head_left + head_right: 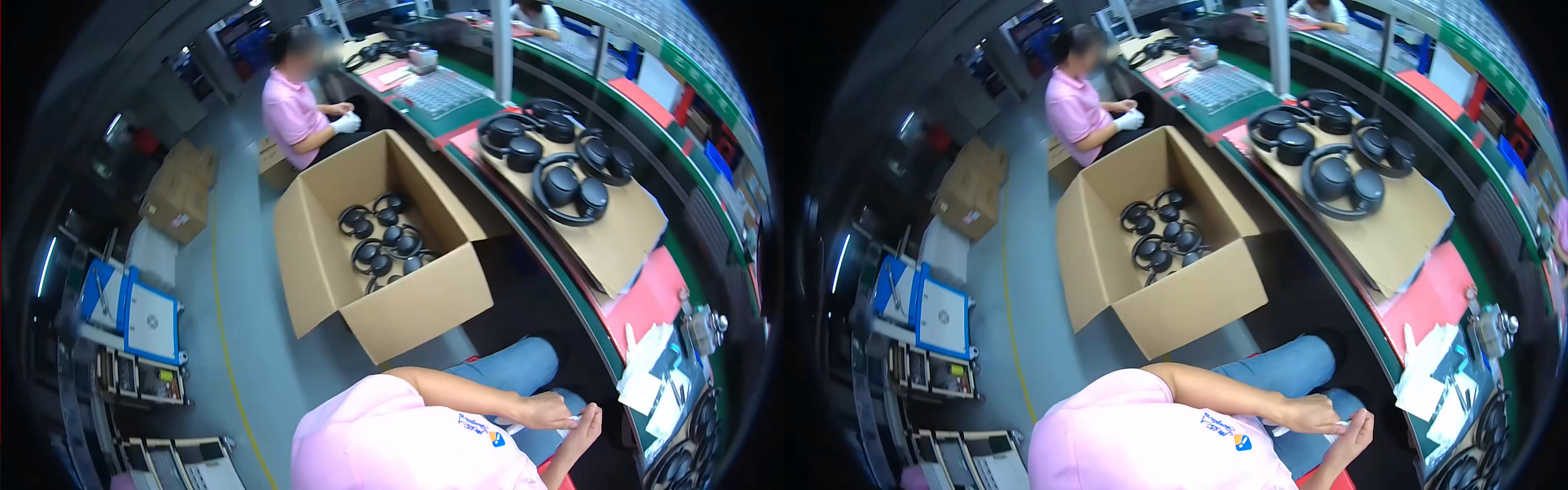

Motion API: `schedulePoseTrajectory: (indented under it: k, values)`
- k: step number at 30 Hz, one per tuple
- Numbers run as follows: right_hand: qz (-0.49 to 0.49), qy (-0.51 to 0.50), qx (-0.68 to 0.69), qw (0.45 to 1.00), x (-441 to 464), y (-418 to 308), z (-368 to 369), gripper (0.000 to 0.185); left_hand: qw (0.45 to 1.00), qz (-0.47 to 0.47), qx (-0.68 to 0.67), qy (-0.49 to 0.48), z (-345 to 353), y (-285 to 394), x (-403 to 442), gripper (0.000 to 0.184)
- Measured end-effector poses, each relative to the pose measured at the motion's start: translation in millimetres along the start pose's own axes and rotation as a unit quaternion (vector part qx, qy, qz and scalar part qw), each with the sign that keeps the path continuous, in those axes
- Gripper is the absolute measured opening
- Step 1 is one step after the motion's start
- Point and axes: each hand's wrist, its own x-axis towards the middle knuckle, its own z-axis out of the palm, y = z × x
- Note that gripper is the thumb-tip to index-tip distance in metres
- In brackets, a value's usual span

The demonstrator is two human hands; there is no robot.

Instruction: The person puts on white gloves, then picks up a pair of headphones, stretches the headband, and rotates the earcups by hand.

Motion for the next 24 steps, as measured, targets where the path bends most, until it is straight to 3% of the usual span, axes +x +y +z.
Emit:
schedulePoseTrajectory:
  k: [3,4,7,11,12,13,15,16,17,19,21,22,23,24]
  values:
    - [0.123,-0.039,0.211,0.969,4,2,2,0.032,0.996,0.000,-0.091,-0.004,-12,3,-11,0.042]
    - [0.123,-0.048,0.209,0.969,7,-2,0,0.032,0.990,0.008,-0.138,-0.014,-14,5,-14,0.043]
    - [0.258,0.056,0.372,0.890,13,-28,-14,0.029,0.992,0.053,-0.117,-0.017,-1,-24,-27,0.041]
    - [0.264,0.063,0.426,0.863,11,-21,-42,0.023,0.995,0.075,-0.049,-0.035,-6,-37,-39,0.036]
    - [0.266,0.062,0.424,0.864,9,-24,-50,0.023,0.996,0.074,-0.022,-0.042,-5,-39,-42,0.035]
    - [0.269,0.128,0.377,0.877,4,-47,-53,0.024,0.996,0.073,-0.024,-0.040,0,-49,-44,0.035]
    - [0.269,0.259,0.280,0.884,-2,-79,-54,0.064,0.991,0.101,0.043,0.071,13,-85,-47,0.031]
    - [0.268,0.260,0.282,0.884,-2,-62,-62,0.064,0.982,0.115,0.077,0.125,11,-90,-47,0.030]
    - [0.164,0.249,0.154,0.942,-5,-26,-80,0.057,0.983,0.115,0.077,0.122,12,-90,-45,0.030]
    - [-0.055,0.204,-0.114,0.971,-11,27,-106,0.044,0.991,0.049,-0.047,0.112,3,-59,-32,0.028]
    - [-0.005,0.145,-0.119,0.982,-11,-34,-72,0.039,0.988,0.013,-0.110,0.108,0,-22,-18,0.029]
    - [0.043,0.088,-0.121,0.988,-10,-56,-60,0.034,0.953,-0.047,-0.288,0.079,2,-1,-9,0.028]
    - [0.043,0.089,-0.121,0.988,-12,-44,-54,0.034,0.883,-0.104,-0.454,0.046,4,10,-3,0.028]
    - [0.094,0.033,-0.023,0.995,-16,-21,-44,0.035,0.884,-0.104,-0.454,0.043,7,11,0,0.028]
